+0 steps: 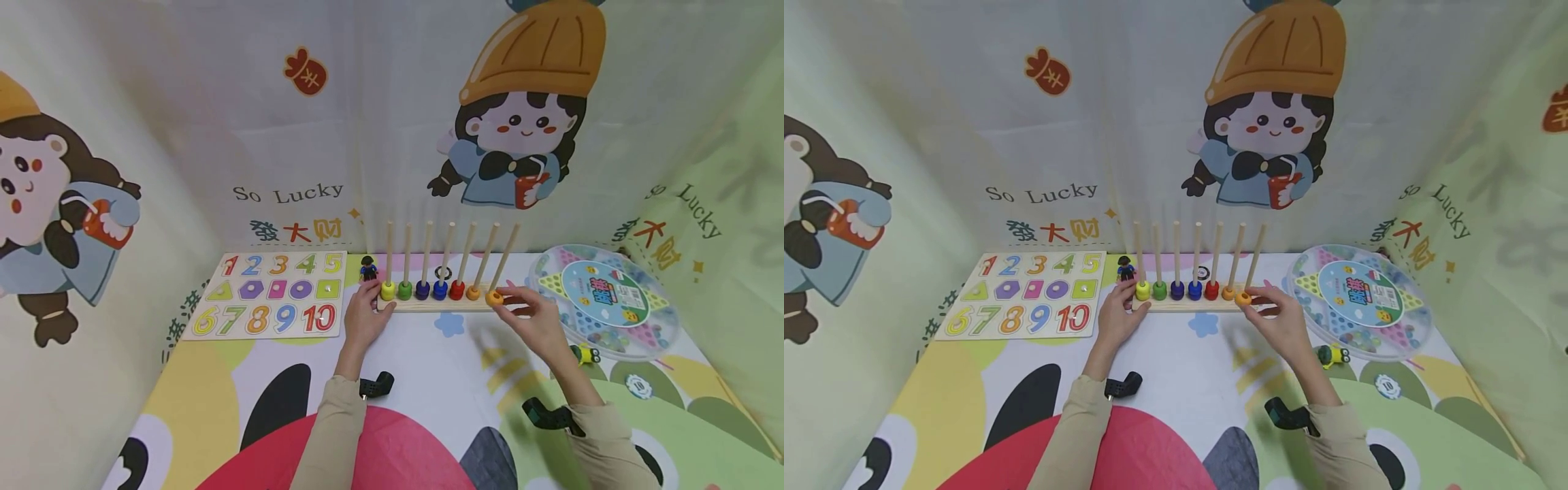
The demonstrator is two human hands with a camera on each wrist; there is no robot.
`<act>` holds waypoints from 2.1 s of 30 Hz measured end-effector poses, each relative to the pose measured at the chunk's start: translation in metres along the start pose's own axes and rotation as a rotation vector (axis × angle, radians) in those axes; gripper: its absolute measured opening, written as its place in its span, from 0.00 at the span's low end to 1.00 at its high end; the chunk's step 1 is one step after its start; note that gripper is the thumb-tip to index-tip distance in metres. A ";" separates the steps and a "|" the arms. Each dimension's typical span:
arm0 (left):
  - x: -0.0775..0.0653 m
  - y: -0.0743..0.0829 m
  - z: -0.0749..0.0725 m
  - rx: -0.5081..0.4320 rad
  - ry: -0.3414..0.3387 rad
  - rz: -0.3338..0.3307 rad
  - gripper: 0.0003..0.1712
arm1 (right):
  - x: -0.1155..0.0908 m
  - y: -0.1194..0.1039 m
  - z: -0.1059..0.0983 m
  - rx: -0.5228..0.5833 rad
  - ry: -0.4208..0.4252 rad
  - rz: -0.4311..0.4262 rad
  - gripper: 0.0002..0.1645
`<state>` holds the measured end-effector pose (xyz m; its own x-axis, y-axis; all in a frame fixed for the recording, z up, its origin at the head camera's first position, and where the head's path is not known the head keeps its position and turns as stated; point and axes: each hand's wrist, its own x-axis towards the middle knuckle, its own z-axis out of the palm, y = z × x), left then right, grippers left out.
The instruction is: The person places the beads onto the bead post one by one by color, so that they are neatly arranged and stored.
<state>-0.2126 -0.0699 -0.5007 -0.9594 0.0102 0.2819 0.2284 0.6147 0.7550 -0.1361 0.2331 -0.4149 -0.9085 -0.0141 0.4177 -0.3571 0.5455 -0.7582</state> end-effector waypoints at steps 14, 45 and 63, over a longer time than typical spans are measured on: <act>0.000 -0.001 0.000 -0.005 0.005 -0.002 0.31 | 0.060 -0.042 -0.027 0.012 0.194 -0.009 0.19; -0.001 0.000 0.000 -0.007 -0.003 -0.009 0.31 | 0.088 -0.067 -0.019 -0.113 0.199 -0.012 0.19; -0.010 0.007 -0.020 0.040 0.049 0.016 0.32 | 0.048 -0.053 0.000 -0.165 0.136 -0.091 0.17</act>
<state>-0.1982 -0.0816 -0.4858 -0.9463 -0.0179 0.3229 0.2356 0.6457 0.7263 -0.1602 0.2033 -0.3545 -0.8324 0.0376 0.5530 -0.3857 0.6772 -0.6266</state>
